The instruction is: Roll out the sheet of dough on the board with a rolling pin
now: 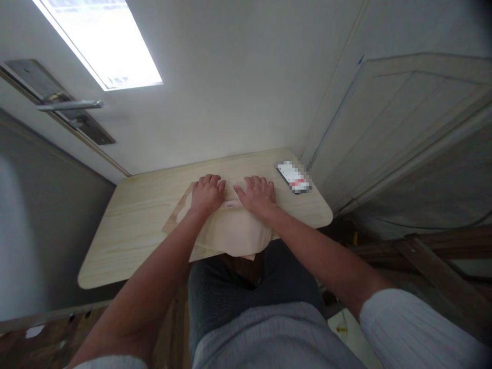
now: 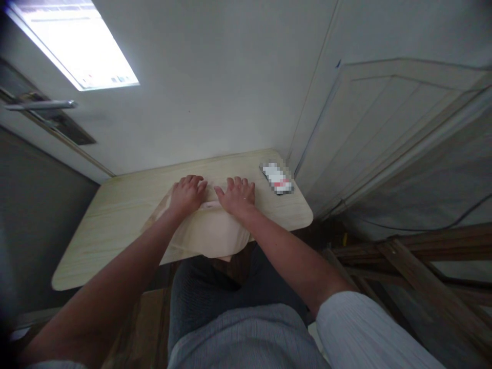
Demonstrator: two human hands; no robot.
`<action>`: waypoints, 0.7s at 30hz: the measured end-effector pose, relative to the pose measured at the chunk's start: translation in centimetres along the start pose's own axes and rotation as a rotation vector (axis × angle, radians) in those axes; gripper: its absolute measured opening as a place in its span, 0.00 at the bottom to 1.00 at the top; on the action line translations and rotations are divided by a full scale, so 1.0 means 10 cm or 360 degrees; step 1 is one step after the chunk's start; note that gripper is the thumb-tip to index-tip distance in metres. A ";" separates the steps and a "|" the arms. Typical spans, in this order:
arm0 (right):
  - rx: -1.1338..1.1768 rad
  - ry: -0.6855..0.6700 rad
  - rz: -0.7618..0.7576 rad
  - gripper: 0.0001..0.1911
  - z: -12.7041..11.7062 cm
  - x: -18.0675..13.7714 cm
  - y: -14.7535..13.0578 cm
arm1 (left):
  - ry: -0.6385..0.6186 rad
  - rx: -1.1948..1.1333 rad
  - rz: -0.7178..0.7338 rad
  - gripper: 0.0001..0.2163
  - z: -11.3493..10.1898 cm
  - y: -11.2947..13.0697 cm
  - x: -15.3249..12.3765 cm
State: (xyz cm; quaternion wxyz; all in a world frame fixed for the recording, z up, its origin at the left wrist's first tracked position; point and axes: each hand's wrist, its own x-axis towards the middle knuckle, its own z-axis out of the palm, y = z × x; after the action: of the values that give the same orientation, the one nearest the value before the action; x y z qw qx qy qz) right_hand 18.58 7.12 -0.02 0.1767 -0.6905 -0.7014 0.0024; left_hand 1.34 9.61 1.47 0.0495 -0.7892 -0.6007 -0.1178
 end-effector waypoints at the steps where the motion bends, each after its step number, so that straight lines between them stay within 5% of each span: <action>1: -0.0004 0.0017 -0.0004 0.30 0.00 -0.05 0.00 | -0.0002 -0.0023 0.0026 0.18 -0.01 0.01 -0.04; 21: 0.0077 0.0107 -0.0261 0.33 -0.12 -1.29 0.08 | 0.0213 -0.0192 0.0056 0.21 -0.06 0.25 -1.12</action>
State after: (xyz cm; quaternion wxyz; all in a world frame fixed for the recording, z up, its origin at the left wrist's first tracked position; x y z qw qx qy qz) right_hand 19.44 -5.67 -2.25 0.2166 -0.6260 -0.7489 -0.0182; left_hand 0.88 -1.66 -0.55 0.0439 -0.7916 -0.5739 -0.2053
